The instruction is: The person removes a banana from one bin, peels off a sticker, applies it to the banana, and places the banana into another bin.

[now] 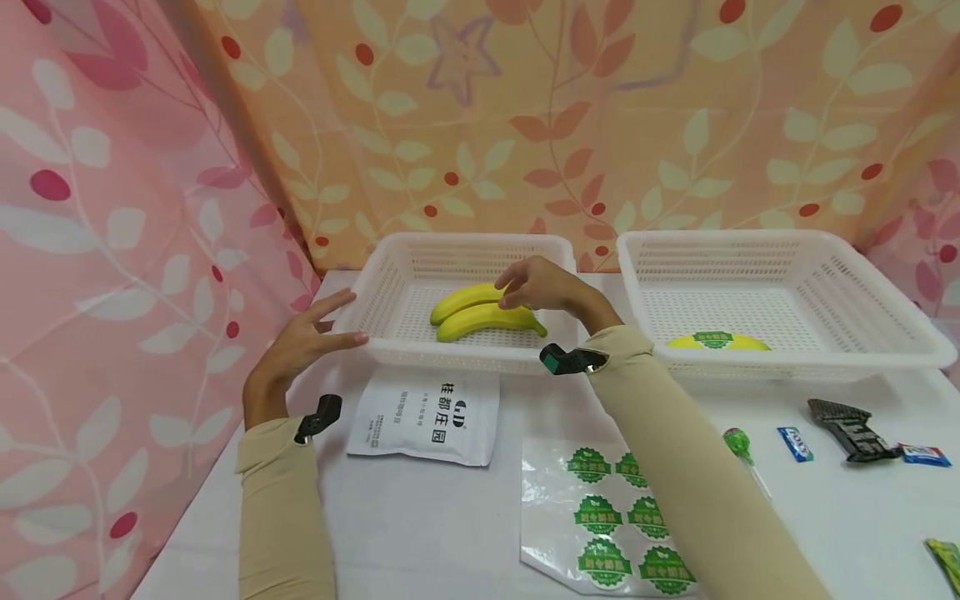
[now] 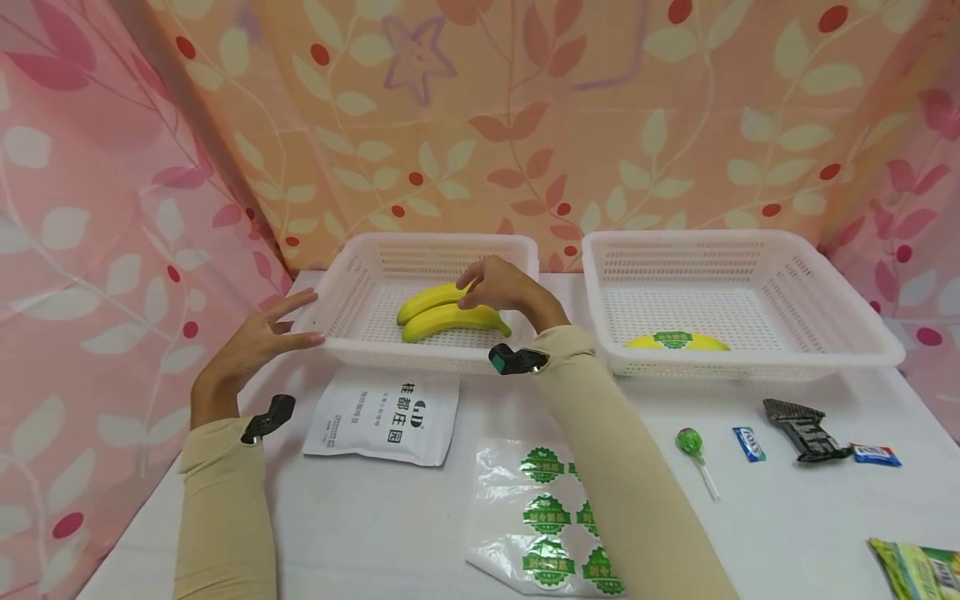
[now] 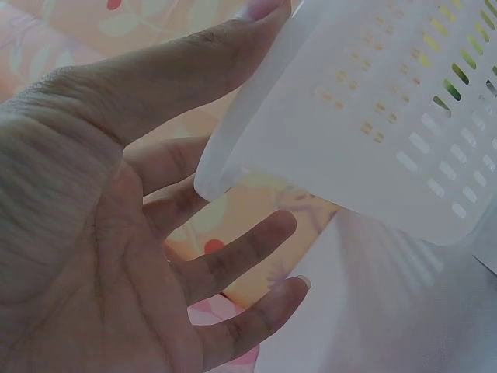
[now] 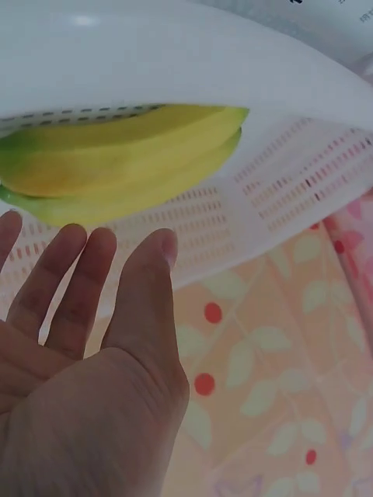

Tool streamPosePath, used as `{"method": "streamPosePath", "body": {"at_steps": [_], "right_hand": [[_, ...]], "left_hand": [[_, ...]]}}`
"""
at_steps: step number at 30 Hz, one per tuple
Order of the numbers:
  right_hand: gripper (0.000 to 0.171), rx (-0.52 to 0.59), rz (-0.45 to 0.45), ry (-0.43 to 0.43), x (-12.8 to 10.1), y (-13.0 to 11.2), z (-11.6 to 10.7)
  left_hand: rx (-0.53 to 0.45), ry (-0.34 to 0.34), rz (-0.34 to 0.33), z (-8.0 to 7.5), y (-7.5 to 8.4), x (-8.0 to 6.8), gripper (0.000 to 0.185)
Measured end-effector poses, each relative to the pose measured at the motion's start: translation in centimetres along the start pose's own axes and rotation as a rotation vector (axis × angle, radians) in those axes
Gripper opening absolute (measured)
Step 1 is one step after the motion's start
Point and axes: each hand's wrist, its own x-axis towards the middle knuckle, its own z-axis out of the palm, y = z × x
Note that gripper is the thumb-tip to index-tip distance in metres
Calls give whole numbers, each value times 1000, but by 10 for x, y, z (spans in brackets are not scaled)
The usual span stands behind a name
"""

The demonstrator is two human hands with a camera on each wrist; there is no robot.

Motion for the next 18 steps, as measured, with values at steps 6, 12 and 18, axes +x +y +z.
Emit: {"method": "streamPosePath", "body": {"at_steps": [6, 12, 18], "right_hand": [[45, -41, 38, 8, 11, 7, 7], [50, -5, 121, -14, 14, 8, 9], [49, 23, 136, -14, 14, 9, 14]], "left_hand": [[1, 4, -11, 3, 0, 2, 97], [10, 3, -4, 3, 1, 1, 97], [9, 2, -12, 4, 2, 2, 98]]}}
